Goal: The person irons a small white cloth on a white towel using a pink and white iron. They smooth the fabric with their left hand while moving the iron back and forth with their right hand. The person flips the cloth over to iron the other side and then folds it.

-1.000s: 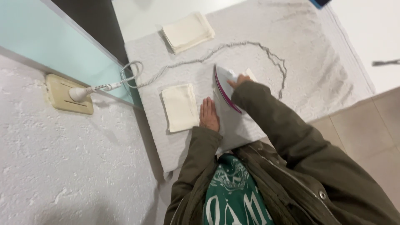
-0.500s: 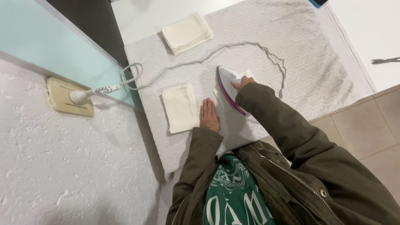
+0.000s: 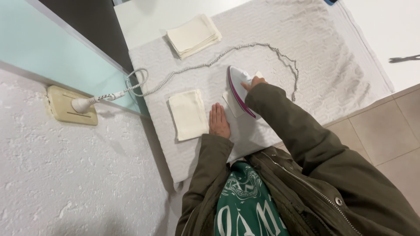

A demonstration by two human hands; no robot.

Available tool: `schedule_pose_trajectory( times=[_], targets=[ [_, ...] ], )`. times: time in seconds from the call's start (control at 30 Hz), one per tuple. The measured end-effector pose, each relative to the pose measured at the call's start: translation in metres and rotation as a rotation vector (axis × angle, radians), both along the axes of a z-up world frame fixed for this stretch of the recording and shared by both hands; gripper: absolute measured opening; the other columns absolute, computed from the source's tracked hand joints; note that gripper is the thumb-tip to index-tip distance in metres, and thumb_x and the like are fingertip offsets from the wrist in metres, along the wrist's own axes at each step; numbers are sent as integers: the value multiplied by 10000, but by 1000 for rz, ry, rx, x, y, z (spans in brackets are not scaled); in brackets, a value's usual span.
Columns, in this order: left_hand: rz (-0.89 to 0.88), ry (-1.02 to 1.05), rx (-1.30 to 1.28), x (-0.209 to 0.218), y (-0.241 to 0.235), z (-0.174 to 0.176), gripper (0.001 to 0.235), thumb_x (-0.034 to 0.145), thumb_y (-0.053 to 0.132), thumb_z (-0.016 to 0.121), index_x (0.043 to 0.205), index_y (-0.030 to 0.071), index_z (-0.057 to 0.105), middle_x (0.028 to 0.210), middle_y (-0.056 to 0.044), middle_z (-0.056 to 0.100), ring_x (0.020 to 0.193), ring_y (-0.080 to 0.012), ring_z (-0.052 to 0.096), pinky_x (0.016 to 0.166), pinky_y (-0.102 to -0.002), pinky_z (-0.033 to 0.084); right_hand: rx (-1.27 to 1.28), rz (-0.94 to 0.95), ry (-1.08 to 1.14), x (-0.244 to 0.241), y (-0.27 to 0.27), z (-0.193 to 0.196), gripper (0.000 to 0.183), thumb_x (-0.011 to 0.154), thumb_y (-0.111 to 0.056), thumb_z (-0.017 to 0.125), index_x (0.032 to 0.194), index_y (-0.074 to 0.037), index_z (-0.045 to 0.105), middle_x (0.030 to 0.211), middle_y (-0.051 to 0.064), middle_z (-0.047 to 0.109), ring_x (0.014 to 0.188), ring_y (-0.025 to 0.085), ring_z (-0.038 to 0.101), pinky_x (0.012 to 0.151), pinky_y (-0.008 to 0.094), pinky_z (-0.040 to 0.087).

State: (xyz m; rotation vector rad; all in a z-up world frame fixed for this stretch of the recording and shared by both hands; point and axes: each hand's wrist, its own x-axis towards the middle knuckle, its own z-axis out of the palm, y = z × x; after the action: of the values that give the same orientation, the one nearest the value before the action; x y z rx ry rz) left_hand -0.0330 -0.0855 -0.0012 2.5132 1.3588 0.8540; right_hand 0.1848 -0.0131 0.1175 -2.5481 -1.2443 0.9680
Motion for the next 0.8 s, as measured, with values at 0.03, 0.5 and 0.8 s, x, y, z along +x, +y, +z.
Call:
schedule_pose_trajectory(
  times=[0.03, 0.5, 0.8],
  targets=[
    [-2, -1, 3, 0, 0, -3, 660, 868, 40, 553, 1501, -98, 423, 1612, -238, 383, 1528, -379, 333, 1267, -489, 268, 3, -2, -1, 6, 1, -12, 646, 945, -582, 649, 1151, 29, 675, 1081, 267, 730, 1011, 390, 735, 848, 483, 598],
    [42, 95, -66, 17, 8, -15, 654, 879, 17, 546, 1512, -47, 393, 1643, -196, 349, 1575, -378, 243, 1300, -485, 193, -47, 38, -80, 18, -10, -29, 661, 931, -602, 686, 1154, 20, 666, 1056, 273, 714, 967, 409, 728, 826, 500, 590],
    [18, 137, -180, 55, 36, 18, 665, 1008, 307, 558, 1543, -26, 346, 1658, -191, 260, 1551, -365, 212, 1263, -530, 151, 4, 4, -125, 28, -5, -49, 653, 887, -598, 723, 1123, 9, 689, 1063, 272, 714, 989, 424, 712, 834, 498, 588]
  ],
)
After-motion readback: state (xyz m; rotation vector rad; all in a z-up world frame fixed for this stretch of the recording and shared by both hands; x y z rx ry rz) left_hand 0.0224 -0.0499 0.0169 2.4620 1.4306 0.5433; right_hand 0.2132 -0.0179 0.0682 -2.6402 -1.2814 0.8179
